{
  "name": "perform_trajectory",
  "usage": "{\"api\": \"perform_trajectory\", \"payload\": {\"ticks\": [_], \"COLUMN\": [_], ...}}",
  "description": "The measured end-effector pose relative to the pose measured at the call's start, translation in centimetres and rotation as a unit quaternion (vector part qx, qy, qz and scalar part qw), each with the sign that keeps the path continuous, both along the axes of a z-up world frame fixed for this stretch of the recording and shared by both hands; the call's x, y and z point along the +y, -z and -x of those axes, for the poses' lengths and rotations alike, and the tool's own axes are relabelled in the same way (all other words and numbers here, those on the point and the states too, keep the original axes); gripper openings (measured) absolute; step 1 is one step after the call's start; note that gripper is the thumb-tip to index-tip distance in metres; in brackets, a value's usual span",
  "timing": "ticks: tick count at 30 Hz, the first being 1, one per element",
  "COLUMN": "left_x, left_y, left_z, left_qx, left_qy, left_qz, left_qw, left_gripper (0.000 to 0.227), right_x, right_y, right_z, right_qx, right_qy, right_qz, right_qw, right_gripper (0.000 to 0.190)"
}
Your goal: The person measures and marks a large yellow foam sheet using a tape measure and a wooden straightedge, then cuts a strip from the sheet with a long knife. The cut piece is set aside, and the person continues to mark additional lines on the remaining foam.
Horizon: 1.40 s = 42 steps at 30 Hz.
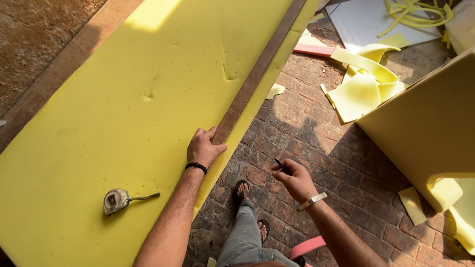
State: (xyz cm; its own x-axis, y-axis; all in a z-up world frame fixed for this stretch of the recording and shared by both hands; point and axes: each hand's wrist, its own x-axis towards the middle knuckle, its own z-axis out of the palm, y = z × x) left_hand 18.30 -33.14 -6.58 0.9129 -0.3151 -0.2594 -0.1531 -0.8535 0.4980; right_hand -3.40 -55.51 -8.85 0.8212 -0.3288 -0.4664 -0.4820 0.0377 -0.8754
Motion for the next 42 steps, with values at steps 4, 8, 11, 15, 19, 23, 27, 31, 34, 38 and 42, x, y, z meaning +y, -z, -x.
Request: {"api": "perform_trajectory", "payload": {"ticks": [4, 8, 11, 15, 19, 23, 27, 31, 34, 38, 42], "left_x": [-4.0, -7.8, -9.7, -9.6, -9.0, -7.4, -5.6, -4.5, -4.3, -1.7, 0.0], "left_y": [0.5, 0.5, 0.2, -0.5, -0.2, 0.8, -0.5, -0.9, 0.3, 0.2, 0.0], "left_z": [-3.0, -5.9, -7.3, -7.0, -7.3, -1.7, 6.8, 13.0, 13.0, 13.0, 12.4], "left_qx": [-0.014, -0.031, 0.067, 0.051, 0.07, -0.074, -0.146, -0.128, -0.113, -0.027, -0.016], "left_qy": [0.025, 0.035, -0.041, -0.06, -0.148, -0.292, -0.5, -0.495, -0.477, -0.496, -0.443], "left_qz": [0.028, 0.024, 0.015, 0.043, 0.072, 0.081, -0.088, -0.12, -0.131, -0.16, -0.159], "left_qw": [0.999, 0.999, 0.997, 0.996, 0.984, 0.95, 0.849, 0.851, 0.862, 0.853, 0.882], "left_gripper": [0.072, 0.071, 0.059, 0.045, 0.034, 0.029, 0.034, 0.049, 0.053, 0.066, 0.069], "right_x": [-4.8, -10.6, -15.0, -18.8, -21.2, -23.7, -24.0, -25.5, -26.4, -25.5, -26.2], "right_y": [-3.1, -5.4, -6.5, -6.3, -4.6, -2.4, -1.6, -1.4, -1.9, -1.1, -0.7], "right_z": [-6.9, -14.5, -19.6, -26.9, -35.4, -40.8, -44.0, -42.1, -42.2, -41.1, -41.1], "right_qx": [0.031, 0.02, -0.012, -0.124, -0.128, -0.223, -0.29, -0.283, -0.283, -0.261, -0.269], "right_qy": [-0.041, -0.089, -0.123, -0.269, -0.425, -0.567, -0.59, -0.597, -0.592, -0.589, -0.568], "right_qz": [0.052, 0.154, 0.209, 0.347, 0.479, 0.453, 0.455, 0.455, 0.459, 0.474, 0.44], "right_qw": [0.997, 0.984, 0.97, 0.89, 0.758, 0.651, 0.6, 0.598, 0.599, 0.6, 0.642], "right_gripper": [0.021, 0.025, 0.03, 0.04, 0.055, 0.061, 0.049, 0.043, 0.045, 0.044, 0.043]}}
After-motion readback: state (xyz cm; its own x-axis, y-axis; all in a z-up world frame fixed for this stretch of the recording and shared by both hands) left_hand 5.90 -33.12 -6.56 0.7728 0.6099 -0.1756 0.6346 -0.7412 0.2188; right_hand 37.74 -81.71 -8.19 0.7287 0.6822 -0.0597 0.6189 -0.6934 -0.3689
